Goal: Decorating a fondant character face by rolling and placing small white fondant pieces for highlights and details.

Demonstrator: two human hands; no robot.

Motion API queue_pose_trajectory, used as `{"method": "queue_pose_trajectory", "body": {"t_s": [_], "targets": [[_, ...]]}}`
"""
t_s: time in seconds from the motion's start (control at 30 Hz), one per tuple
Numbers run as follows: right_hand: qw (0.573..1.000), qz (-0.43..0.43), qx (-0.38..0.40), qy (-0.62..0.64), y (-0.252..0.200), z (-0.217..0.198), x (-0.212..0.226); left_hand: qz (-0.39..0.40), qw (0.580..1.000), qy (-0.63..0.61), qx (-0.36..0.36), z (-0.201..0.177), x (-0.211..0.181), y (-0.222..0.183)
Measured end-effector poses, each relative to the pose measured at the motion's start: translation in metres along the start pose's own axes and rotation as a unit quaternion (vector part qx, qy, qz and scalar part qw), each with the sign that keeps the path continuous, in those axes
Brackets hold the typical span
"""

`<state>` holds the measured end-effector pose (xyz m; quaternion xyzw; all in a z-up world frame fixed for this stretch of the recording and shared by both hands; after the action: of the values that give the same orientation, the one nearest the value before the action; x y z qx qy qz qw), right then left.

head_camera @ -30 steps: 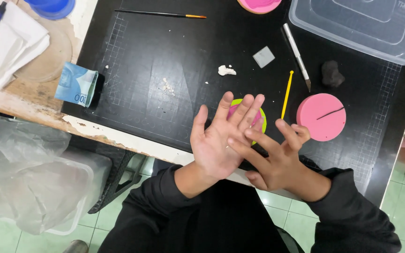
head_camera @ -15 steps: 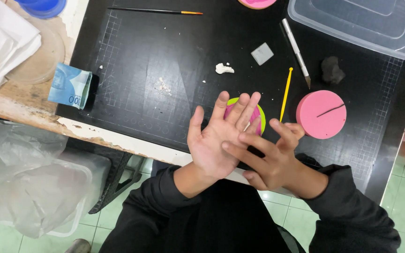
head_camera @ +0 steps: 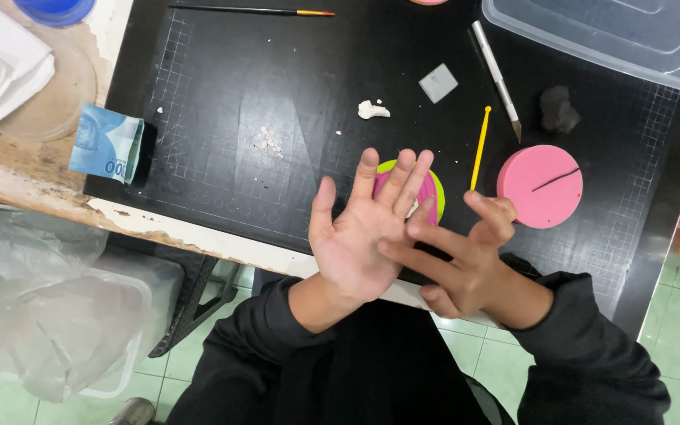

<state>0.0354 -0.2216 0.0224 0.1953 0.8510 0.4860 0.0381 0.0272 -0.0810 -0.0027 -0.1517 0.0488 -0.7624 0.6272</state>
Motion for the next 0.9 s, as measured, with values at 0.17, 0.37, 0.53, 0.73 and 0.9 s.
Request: {"method": "queue_pose_trajectory", "body": {"t_s": [0.17, 0.37, 0.53, 0.73, 0.9], "targets": [[1.0, 0.008, -0.005, 0.004, 0.0095, 0.0009, 0.0037, -0.018, 0.999, -0.034, 0.018, -0.0027, 0.0001, -0.0022], [1.0, 0.004, -0.008, 0.006, 0.0099, -0.0017, 0.0079, -0.016, 0.998, -0.039, 0.048, -0.0048, -0.0013, 0.0], [1.0, 0.01, -0.012, 0.013, 0.0108, -0.002, 0.0037, -0.024, 0.998, -0.04, 0.03, -0.0031, -0.0008, 0.0011], [1.0, 0.016, -0.013, 0.016, 0.0136, -0.0011, 0.0028, -0.032, 0.998, -0.045, 0.013, -0.0014, 0.0002, -0.0001], [1.0, 0.012, -0.011, 0.01, 0.015, -0.0014, 0.0009, -0.032, 0.998, -0.047, 0.005, -0.001, 0.0008, -0.001]]}}
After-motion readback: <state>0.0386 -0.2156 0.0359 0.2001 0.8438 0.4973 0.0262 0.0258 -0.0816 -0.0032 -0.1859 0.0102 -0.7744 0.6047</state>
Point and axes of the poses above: each hand's wrist, its own y-axis towards the middle knuckle, its own z-axis out of the palm, x = y × z, the point moved 3 cm from there along y, towards the middle knuckle, and after that the axes turned 14 degrees about -x, right-handed, at the moved point
